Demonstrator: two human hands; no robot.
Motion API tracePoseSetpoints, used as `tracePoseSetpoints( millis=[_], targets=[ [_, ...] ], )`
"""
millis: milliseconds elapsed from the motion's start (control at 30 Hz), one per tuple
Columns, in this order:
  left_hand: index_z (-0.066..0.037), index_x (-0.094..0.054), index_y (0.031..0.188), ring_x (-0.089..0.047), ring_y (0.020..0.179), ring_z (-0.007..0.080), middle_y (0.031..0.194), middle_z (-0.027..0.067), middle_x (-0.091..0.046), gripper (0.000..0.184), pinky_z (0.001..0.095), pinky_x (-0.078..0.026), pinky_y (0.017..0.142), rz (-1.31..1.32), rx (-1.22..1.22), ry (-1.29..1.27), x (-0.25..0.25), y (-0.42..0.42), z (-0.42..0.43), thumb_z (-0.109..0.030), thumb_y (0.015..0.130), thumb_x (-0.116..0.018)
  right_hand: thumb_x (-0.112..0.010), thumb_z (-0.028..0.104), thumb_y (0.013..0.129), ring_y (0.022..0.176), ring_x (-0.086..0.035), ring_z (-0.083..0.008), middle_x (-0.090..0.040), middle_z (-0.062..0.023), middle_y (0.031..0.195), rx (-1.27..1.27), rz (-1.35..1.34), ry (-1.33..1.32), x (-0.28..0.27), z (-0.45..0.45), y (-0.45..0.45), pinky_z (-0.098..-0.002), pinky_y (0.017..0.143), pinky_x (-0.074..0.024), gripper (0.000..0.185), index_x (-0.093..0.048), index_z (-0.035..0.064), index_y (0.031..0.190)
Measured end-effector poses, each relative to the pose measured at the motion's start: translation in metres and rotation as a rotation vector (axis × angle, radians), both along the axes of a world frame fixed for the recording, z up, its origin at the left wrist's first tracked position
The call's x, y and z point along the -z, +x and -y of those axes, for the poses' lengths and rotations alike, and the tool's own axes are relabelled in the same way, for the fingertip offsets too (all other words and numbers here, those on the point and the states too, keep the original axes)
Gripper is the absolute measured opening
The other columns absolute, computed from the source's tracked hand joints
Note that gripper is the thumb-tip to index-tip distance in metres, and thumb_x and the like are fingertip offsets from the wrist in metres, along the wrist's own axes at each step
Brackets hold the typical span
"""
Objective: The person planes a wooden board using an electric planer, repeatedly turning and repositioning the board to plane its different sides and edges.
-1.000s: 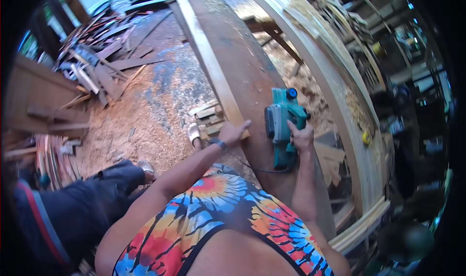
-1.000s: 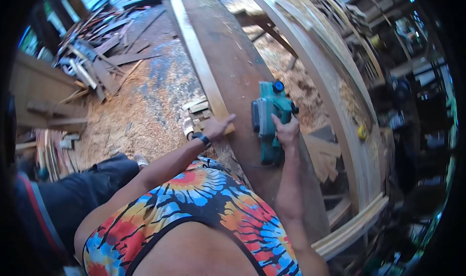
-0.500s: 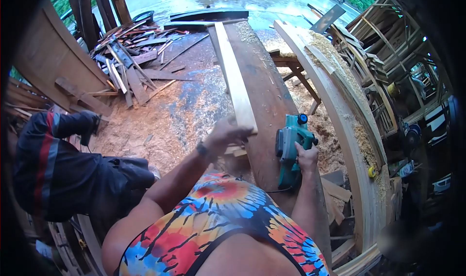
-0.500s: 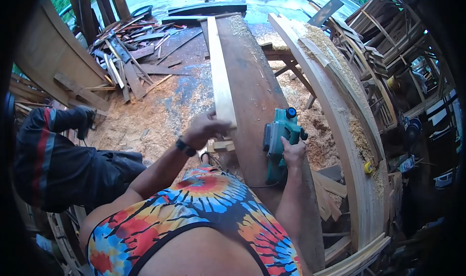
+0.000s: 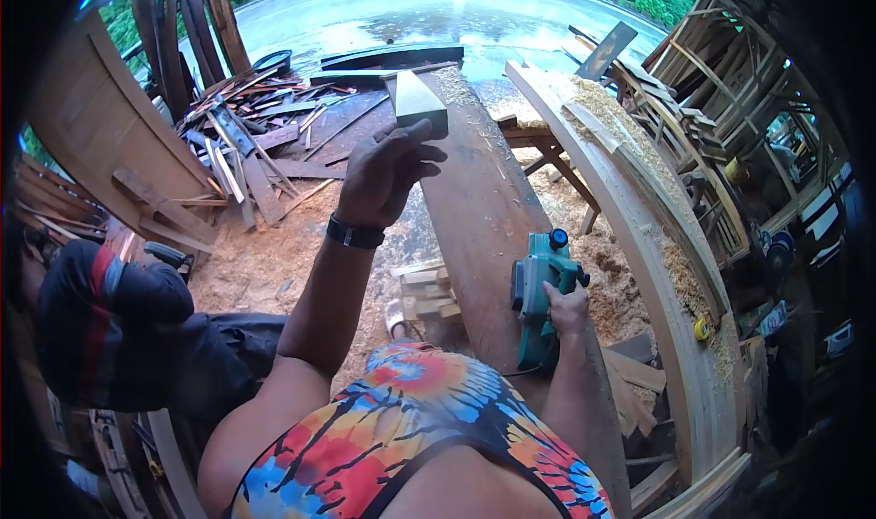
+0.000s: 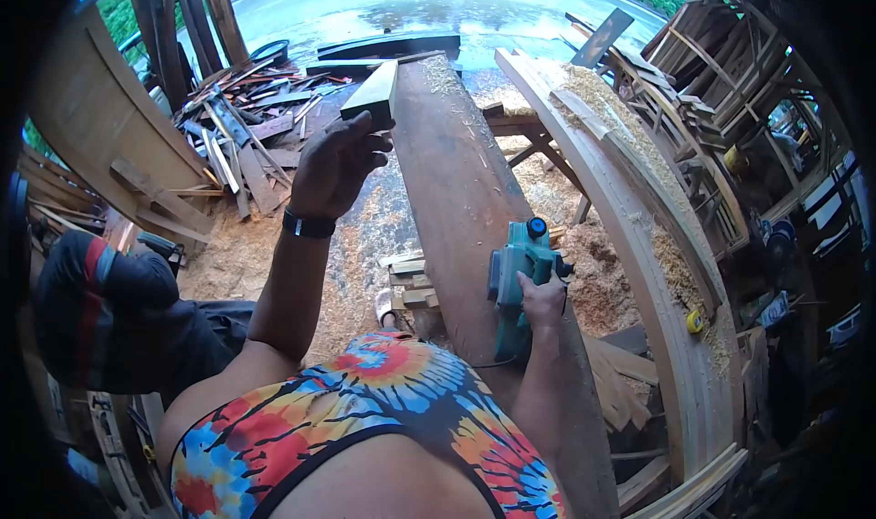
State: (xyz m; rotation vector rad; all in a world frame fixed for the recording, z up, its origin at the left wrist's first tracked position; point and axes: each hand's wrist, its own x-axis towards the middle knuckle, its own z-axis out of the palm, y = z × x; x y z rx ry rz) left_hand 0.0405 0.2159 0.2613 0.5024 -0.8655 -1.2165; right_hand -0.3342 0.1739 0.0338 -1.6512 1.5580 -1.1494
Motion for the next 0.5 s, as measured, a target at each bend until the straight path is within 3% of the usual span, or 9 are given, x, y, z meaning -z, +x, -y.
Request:
tracePoseSetpoints(
  millis=[100, 200, 300, 367, 433, 500],
  targets=[
    [0.005, -0.059, 0.126, -0.072, 0.087, 0.0217, 0.112, 0.0168, -0.070, 0.036, 0.0282, -0.061, 0.071, -0.003, -0.033, -0.002, -0.001, -0.001, 0.002, -0.019, 0.099, -0.062, -0.079, 0.022, 0.080, 0.092, -0.072, -0.0335, -0.075, -0.0190, 0.099, -0.019, 0.039, 0.101, -0.021, -0.007, 0.005, -0.0426, 0.087, -0.0538, 0.042, -0.069, -0.0009, 0.114],
    [0.005, -0.060, 0.125, -0.072, 0.087, 0.0225, 0.112, 0.0176, -0.070, 0.036, 0.0282, -0.061, 0.071, 0.005, -0.033, -0.027, 0.000, -0.001, 0.004, -0.020, 0.099, -0.062, -0.079, 0.022, 0.080, 0.092, -0.072, -0.0334, -0.075, -0.0188, 0.098, -0.011, 0.043, 0.082, -0.024, -0.009, 0.006, -0.0425, 0.086, -0.0539, 0.041, -0.069, -0.0014, 0.112],
    [0.006, -0.060, 0.125, -0.072, 0.087, 0.0226, 0.113, 0.0181, -0.070, 0.037, 0.0286, -0.061, 0.071, 0.018, -0.054, -0.004, -0.002, -0.002, 0.005, -0.021, 0.099, -0.062, -0.077, 0.012, 0.084, 0.062, -0.065, -0.0140, -0.071, -0.0057, 0.083, 0.007, 0.061, 0.142, -0.009, -0.003, 0.002, -0.0304, 0.053, -0.0513, 0.029, -0.069, 0.0004, 0.109],
    [0.006, -0.060, 0.124, -0.072, 0.086, 0.0222, 0.113, 0.0178, -0.070, 0.037, 0.0282, -0.061, 0.070, 0.027, -0.051, -0.014, -0.004, -0.005, 0.004, -0.021, 0.099, -0.063, -0.077, 0.012, 0.084, 0.057, -0.061, -0.0124, -0.069, -0.0043, 0.079, -0.010, 0.067, 0.090, -0.002, 0.000, 0.002, -0.0298, 0.050, -0.0491, 0.028, -0.068, 0.0011, 0.108],
    [0.007, -0.060, 0.124, -0.072, 0.086, 0.0217, 0.112, 0.0173, -0.070, 0.038, 0.0275, -0.061, 0.069, 0.025, -0.047, -0.022, -0.004, -0.007, 0.004, -0.020, 0.098, -0.064, -0.078, 0.015, 0.083, 0.063, -0.064, -0.0177, -0.070, -0.0084, 0.083, -0.011, 0.063, 0.079, -0.005, -0.001, 0.001, -0.0333, 0.058, -0.0503, 0.031, -0.069, 0.0005, 0.108],
    [0.007, -0.060, 0.123, -0.072, 0.085, 0.0211, 0.111, 0.0166, -0.070, 0.038, 0.0266, -0.060, 0.068, 0.017, -0.034, -0.022, -0.002, -0.008, 0.005, -0.020, 0.097, -0.066, -0.079, 0.021, 0.080, 0.082, -0.072, -0.0297, -0.074, -0.0180, 0.094, 0.010, 0.055, 0.116, -0.013, -0.006, 0.002, -0.0407, 0.077, -0.0550, 0.038, -0.070, -0.0013, 0.110]
  ],
)
